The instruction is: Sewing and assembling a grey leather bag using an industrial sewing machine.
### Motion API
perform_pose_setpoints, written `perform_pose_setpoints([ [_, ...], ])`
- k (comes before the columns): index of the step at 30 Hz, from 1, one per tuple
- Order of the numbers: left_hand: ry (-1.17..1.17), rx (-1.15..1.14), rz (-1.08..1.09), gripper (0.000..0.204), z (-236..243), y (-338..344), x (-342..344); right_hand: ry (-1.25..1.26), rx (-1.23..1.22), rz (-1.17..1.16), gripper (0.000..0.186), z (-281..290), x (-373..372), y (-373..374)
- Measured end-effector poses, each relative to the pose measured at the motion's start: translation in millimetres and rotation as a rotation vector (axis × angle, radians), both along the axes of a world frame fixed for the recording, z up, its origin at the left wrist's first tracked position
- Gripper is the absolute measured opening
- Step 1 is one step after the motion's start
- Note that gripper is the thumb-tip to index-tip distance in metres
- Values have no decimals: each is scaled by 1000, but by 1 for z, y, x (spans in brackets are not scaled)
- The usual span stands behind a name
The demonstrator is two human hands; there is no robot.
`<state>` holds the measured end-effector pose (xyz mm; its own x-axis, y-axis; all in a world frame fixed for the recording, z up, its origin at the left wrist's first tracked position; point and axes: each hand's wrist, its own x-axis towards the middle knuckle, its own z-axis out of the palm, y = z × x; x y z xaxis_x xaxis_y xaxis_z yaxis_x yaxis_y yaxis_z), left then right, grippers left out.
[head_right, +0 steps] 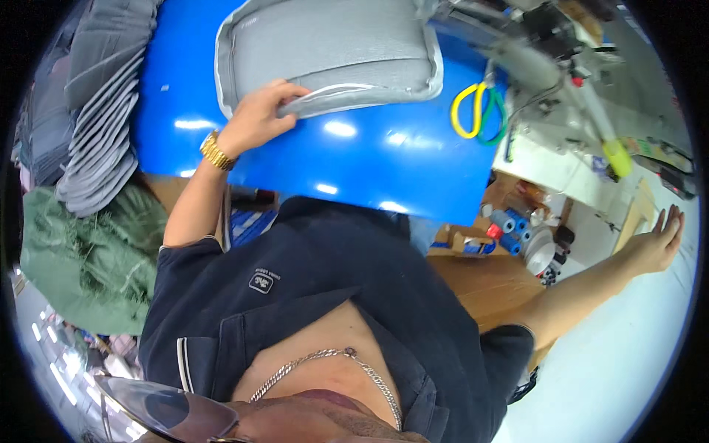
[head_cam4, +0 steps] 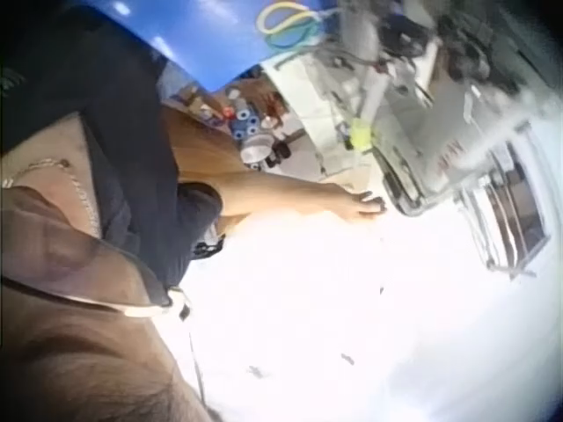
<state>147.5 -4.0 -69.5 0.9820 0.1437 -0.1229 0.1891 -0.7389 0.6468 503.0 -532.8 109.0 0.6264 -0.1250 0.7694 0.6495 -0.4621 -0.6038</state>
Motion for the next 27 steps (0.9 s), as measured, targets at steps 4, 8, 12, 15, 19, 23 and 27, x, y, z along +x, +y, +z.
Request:
perform_pose_setpoints([
  [4, -143, 190, -4, 50, -3, -10, -63, 299, -424, 401, 25, -111, -159, 157],
  [8, -256, 273, -16, 49, -8, -31, -72, 219, -753, 954, 35, -165, -231, 271],
  [12, -141, 309, 61, 35, -12, -40, -77, 105, -878, 1080, 25, -166, -246, 311],
  [15, -265, 311, 49, 30, -13, -48, -87, 308, -916, 1116, 16, -172, -265, 308],
  [19, -267, 215, -1, 24, -11, -53, -94, 373, -908, 1125, 15, -182, -281, 300],
  [23, -289, 148, -59, 18, -9, -46, -88, 446, -921, 1128, 15, -181, -283, 306],
  [27, -350, -42, -18, 13, -11, -40, -85, 522, -722, 1093, 12, -176, -291, 309],
])
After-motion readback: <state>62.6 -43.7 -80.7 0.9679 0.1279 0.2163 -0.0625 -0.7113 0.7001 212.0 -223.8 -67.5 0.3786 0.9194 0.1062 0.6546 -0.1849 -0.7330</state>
